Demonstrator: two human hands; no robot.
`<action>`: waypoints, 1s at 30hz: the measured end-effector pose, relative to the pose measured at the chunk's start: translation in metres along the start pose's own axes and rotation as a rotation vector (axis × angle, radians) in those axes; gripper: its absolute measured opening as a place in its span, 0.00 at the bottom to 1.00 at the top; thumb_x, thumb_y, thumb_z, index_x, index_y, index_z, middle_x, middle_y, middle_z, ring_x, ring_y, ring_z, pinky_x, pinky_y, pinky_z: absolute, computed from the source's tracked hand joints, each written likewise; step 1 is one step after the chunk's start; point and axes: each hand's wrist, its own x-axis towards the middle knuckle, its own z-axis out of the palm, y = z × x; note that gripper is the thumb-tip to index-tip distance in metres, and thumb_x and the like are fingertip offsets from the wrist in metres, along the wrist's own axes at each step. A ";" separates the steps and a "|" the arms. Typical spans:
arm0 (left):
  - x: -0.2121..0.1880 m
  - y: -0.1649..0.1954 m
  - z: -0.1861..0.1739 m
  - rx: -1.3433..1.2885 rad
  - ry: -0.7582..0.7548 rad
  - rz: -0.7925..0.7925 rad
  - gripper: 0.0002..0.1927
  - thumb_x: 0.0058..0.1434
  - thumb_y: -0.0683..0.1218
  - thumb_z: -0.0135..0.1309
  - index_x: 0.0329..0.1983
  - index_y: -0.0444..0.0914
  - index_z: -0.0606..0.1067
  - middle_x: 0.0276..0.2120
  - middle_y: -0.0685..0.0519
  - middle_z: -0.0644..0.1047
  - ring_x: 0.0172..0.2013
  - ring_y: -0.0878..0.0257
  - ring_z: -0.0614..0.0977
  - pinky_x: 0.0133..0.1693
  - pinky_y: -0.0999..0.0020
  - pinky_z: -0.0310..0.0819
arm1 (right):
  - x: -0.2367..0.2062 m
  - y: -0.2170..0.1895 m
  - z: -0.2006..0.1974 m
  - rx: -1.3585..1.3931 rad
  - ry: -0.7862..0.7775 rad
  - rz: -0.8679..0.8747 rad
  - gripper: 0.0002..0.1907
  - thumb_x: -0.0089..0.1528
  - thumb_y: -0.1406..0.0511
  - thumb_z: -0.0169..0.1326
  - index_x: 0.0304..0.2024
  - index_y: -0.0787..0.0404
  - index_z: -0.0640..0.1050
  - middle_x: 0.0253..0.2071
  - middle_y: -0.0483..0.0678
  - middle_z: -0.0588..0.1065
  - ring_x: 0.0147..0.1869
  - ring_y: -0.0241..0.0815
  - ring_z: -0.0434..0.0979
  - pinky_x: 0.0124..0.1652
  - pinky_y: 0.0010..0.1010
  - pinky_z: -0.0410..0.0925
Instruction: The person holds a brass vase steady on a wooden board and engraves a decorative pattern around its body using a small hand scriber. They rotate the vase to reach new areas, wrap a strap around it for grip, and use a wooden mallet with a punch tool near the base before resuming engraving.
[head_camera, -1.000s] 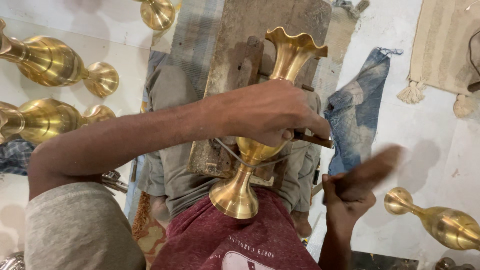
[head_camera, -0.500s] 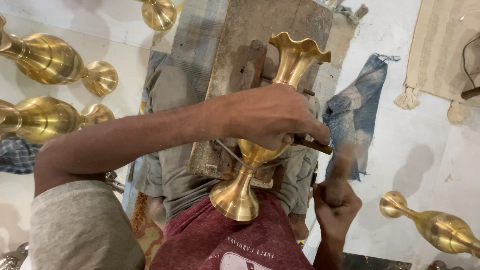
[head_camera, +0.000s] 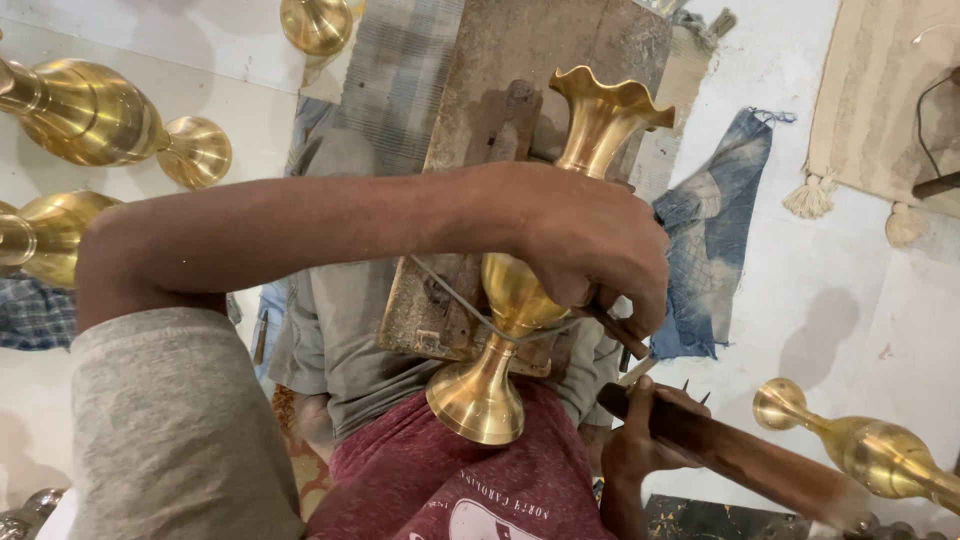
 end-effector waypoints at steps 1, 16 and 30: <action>0.001 -0.001 -0.001 0.009 -0.091 -0.055 0.13 0.50 0.33 0.58 0.35 0.40 0.83 0.25 0.56 0.82 0.26 0.63 0.83 0.24 0.61 0.71 | 0.000 0.004 0.002 -0.187 -0.036 -0.103 0.16 0.63 0.76 0.64 0.43 0.65 0.68 0.35 0.50 0.72 0.38 0.39 0.72 0.43 0.31 0.69; -0.040 0.011 0.026 0.063 0.400 -0.325 0.27 0.55 0.33 0.55 0.57 0.46 0.79 0.26 0.58 0.81 0.23 0.71 0.79 0.22 0.73 0.68 | 0.034 -0.041 0.007 -0.146 -0.352 0.140 0.07 0.59 0.77 0.64 0.35 0.67 0.78 0.32 0.45 0.76 0.34 0.31 0.74 0.36 0.24 0.69; -0.043 0.017 0.026 0.069 0.381 -0.366 0.31 0.50 0.32 0.56 0.58 0.47 0.78 0.25 0.56 0.81 0.21 0.67 0.78 0.23 0.69 0.71 | 0.095 -0.071 0.024 0.110 -0.473 0.379 0.12 0.55 0.77 0.65 0.38 0.64 0.78 0.31 0.49 0.78 0.32 0.38 0.79 0.34 0.27 0.73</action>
